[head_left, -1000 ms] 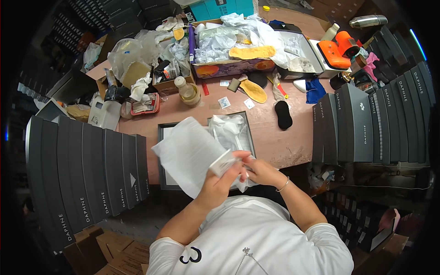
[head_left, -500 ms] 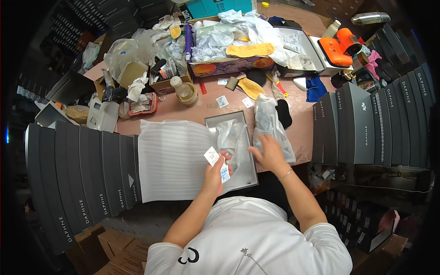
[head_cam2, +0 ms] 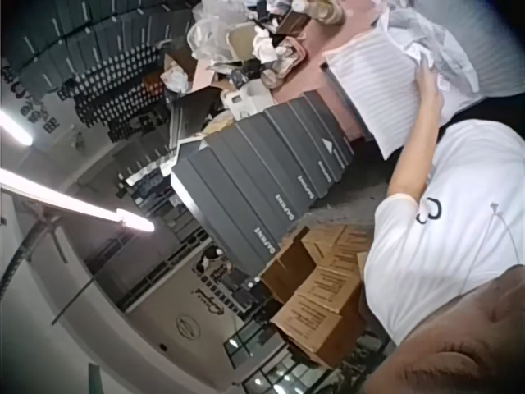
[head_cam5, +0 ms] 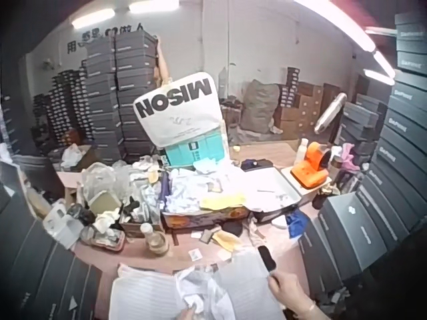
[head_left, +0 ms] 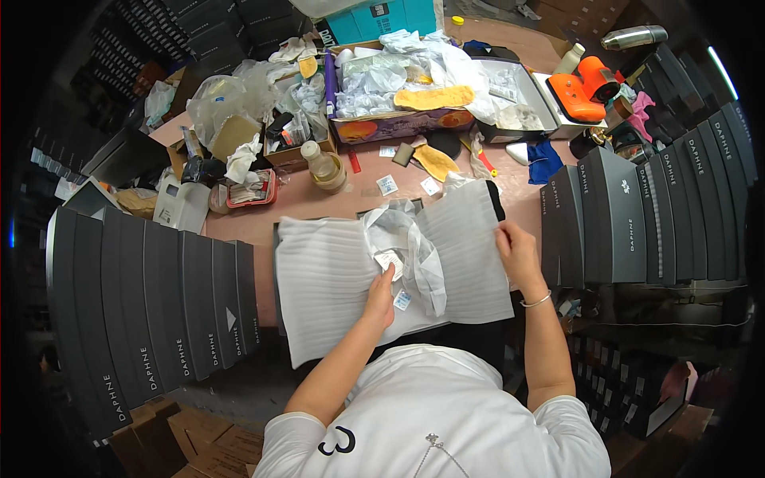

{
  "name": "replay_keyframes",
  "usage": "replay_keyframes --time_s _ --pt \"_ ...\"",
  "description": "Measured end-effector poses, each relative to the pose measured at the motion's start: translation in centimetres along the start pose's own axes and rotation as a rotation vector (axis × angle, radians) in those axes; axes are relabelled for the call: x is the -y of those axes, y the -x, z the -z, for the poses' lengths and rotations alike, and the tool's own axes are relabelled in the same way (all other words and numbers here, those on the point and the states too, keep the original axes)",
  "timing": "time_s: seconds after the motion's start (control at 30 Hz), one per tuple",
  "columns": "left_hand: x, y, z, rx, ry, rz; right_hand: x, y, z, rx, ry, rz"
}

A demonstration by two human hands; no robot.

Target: Packing finished high-heel shoes into boxes with tissue paper and labels.

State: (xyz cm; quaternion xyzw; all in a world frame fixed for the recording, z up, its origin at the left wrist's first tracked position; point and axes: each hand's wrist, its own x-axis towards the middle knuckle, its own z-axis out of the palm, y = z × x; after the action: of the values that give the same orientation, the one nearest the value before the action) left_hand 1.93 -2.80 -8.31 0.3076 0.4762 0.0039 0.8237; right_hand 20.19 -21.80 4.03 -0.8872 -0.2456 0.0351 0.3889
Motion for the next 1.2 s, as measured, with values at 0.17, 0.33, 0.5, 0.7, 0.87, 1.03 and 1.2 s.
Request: replay_keyframes --time_s 0.17,0.33,0.5,0.7,0.87,1.03,1.2 --pt "2.4 2.6 0.1 0.002 -0.157 -0.263 -4.0 0.9 1.4 -0.107 0.129 -0.020" --pt "-0.3 5.0 2.3 -0.070 -0.994 -0.834 0.3 0.1 4.3 0.020 0.487 0.198" --pt "2.6 -2.5 5.7 -0.104 -0.563 -0.572 10.6 6.2 -0.8 0.551 -0.207 0.351" --pt "-0.6 -3.8 5.6 -0.223 -1.199 -0.569 2.4 8.3 -10.5 0.407 0.057 0.251" --pt "-5.9 2.8 5.2 -0.073 -1.020 -0.565 -0.2 4.8 -8.5 0.592 -0.775 -0.398" --pt "-4.2 3.9 5.7 0.298 -0.067 -0.339 -2.1 4.8 -13.0 0.616 -1.226 -0.515" --pt "1.8 -3.5 7.5 0.048 -0.335 -0.463 -6.0 4.7 -16.7 0.423 0.050 -0.040"
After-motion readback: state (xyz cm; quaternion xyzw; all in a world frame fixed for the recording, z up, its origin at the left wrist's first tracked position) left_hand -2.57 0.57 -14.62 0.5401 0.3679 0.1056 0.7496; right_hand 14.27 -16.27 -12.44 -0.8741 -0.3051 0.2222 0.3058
